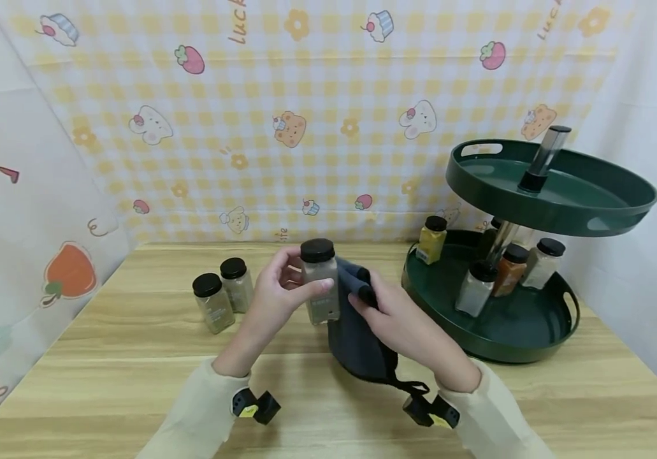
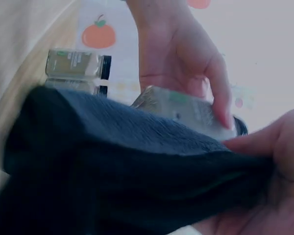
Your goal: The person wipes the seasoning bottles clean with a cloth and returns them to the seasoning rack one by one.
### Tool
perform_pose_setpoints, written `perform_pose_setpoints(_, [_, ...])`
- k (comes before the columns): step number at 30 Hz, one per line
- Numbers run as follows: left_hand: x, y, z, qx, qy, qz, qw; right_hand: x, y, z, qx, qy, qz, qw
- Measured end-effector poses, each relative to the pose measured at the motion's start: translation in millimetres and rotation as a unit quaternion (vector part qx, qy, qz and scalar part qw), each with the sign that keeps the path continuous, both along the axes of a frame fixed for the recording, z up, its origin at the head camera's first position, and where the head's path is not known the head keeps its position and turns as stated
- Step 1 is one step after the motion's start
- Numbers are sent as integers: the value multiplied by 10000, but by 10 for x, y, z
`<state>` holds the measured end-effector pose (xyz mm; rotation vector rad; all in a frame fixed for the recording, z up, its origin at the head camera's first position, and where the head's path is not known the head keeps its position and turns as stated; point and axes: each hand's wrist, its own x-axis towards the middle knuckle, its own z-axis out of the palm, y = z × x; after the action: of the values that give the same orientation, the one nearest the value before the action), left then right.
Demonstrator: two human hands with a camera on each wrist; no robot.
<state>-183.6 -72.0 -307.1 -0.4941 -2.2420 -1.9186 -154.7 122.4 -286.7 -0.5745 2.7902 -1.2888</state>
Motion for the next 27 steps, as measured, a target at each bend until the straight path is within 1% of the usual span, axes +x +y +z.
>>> perform_pose_setpoints(2, [12, -11, 19, 145, 8, -18, 9999, -32, 18, 5, 85, -98, 55, 9999])
perform_pose_setpoints(4, [14, -15, 33, 322, -82, -29, 9994, -57, 36, 11, 130, -97, -45, 9999])
perform_pose_setpoints(6, [4, -14, 42, 612, -244, -43, 9978, -68, 53, 26, 63, -58, -334, 9994])
perform_pose_setpoints(8, [-9, -9, 47, 1008, -444, -45, 9939, -72, 77, 43, -101, -81, -608, 9981])
perform_pose_setpoints(10, [-20, -3, 51, 1432, -656, -41, 9875, -74, 98, 56, -274, -114, -843, 9960])
perform_pose_setpoints(12, [-25, -2, 60, 1856, -865, -75, 9788, -73, 110, 61, -427, -134, -990, 9941])
perform_pose_setpoints(14, [-27, -2, 65, 2251, -1030, -178, 9687, -73, 108, 50, -664, -188, -1017, 9924])
perform_pose_setpoints(16, [-28, -2, 69, 2588, -1168, -305, 9583, -68, 90, 36, -943, -221, -961, 9906])
perform_pose_setpoints(18, [-27, -3, 68, 2803, -1229, -418, 9511, -57, 71, 27, -1271, -241, -901, 9875])
perform_pose_setpoints(19, [-23, -5, 69, 2806, -1245, -438, 9507, -52, 64, 25, -1454, -247, -866, 9853])
perform_pose_setpoints(20, [-20, -9, 70, 2766, -1254, -431, 9518, -46, 61, 26, -1631, -243, -835, 9828])
perform_pose_setpoints(21, [-14, -12, 75, 2677, -1258, -404, 9544, -40, 61, 29, -1807, -241, -807, 9799])
perform_pose_setpoints(22, [-9, -19, 79, 2530, -1244, -365, 9587, -33, 65, 35, -1971, -224, -787, 9770])
perform_pose_setpoints(24, [7, -35, 97, 2084, -1193, -243, 9704, -21, 78, 50, -2239, -167, -765, 9715])
perform_pose_setpoints(27, [17, -59, 118, 1301, -1033, -94, 9861, 4, 101, 81, -2421, 43, -778, 9671])
